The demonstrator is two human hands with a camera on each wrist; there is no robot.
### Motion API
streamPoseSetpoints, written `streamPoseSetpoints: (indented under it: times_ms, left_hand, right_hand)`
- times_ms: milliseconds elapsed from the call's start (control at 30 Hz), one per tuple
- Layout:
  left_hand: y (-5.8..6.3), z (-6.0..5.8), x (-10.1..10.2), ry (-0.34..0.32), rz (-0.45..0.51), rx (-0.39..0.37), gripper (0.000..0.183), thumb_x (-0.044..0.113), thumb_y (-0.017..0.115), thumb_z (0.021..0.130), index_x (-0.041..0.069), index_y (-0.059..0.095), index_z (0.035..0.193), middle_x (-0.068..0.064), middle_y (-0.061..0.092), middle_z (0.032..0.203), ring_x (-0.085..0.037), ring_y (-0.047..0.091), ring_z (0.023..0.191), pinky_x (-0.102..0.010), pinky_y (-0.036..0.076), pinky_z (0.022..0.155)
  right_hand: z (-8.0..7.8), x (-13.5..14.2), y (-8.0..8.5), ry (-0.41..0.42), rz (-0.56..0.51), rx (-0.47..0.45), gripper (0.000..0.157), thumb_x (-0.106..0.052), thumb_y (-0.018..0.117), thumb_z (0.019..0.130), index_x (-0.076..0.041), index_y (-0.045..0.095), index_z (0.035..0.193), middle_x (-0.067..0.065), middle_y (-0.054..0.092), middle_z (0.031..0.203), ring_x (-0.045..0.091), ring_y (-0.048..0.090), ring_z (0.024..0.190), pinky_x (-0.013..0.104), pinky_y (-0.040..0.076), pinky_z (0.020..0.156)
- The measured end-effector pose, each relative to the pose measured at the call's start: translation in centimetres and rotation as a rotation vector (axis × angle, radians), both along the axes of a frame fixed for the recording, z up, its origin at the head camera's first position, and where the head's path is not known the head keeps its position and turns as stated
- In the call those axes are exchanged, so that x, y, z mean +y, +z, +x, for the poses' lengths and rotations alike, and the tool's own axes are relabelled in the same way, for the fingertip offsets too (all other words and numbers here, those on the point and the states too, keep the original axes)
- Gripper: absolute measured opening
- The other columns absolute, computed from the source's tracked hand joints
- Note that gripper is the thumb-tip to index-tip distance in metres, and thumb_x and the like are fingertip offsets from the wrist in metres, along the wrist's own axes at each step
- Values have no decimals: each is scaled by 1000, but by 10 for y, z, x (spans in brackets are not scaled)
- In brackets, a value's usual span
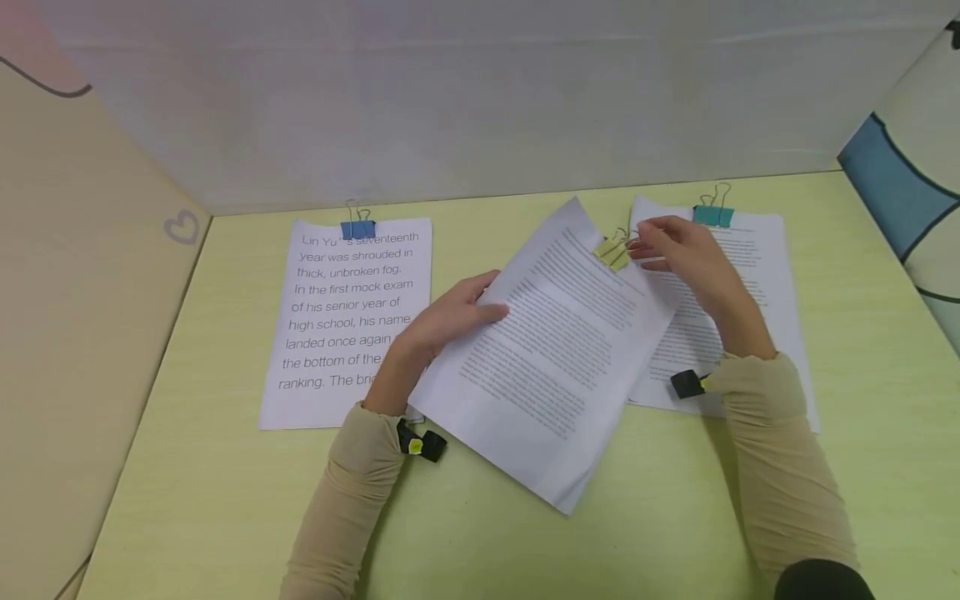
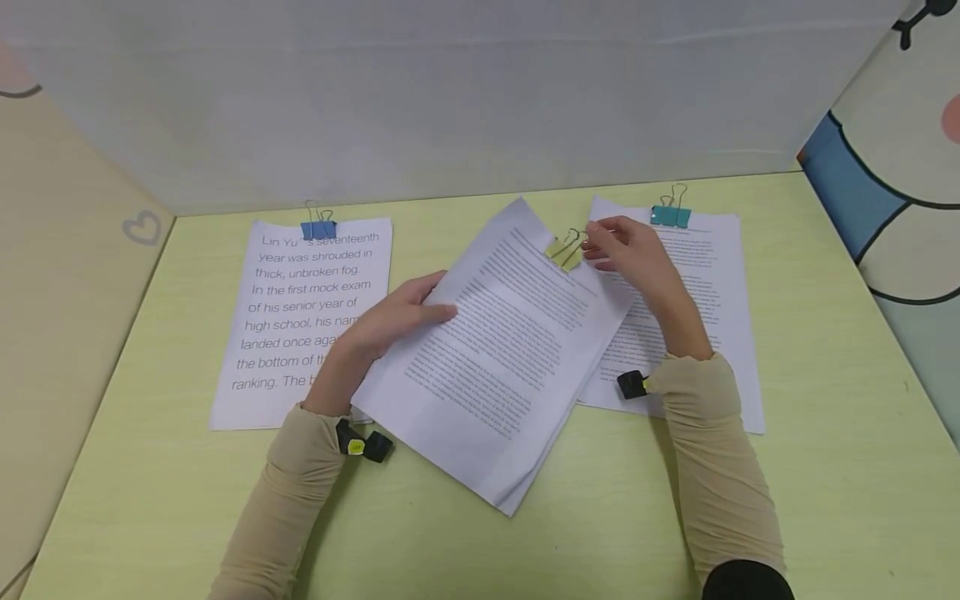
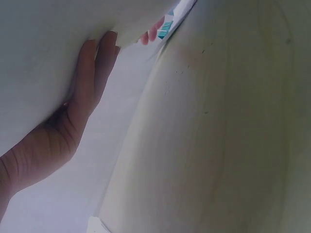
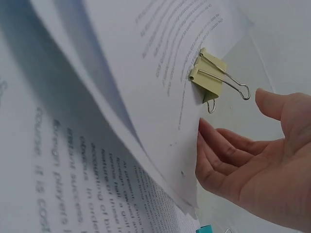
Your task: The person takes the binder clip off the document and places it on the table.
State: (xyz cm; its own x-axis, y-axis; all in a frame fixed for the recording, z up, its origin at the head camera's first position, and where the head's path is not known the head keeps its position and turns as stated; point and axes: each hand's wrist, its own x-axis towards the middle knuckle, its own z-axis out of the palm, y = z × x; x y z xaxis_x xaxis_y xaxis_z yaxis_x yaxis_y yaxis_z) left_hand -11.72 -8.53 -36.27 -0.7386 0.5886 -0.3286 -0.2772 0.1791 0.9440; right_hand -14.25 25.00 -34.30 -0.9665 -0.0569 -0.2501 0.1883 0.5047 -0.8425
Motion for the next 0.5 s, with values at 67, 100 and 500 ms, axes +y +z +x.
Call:
streamPoseSetpoints:
  times_ms: [67, 100, 500]
  left_hand:
    - [0, 0, 0, -4, -6, 0, 53, 6, 51, 106, 15, 42, 157, -19, 70, 111, -31, 75, 80, -42, 62, 64]
    - [0, 0, 1, -6, -10, 1, 54, 6, 51, 106, 15, 41, 158, -18, 70, 112, -31, 75, 79, -42, 63, 64]
    - [0, 0, 3, -25, -5, 6, 54, 4, 51, 105, 13, 41, 158, -19, 69, 115, -28, 75, 78, -39, 62, 64]
  right_hand:
    - [0, 0, -2, 24, -19, 8, 68, -52, 49, 107, 0, 47, 150, 21, 60, 138, 22, 61, 118, 25, 51, 97]
    - [-1, -1, -3, 34, -26, 11, 66, -51, 49, 107, 0, 48, 149, 21, 60, 137, 20, 61, 117, 23, 51, 95]
    - [-4, -4, -8, 30, -33, -32, 61, -45, 54, 107, 0, 50, 148, 19, 59, 137, 25, 57, 119, 17, 49, 89]
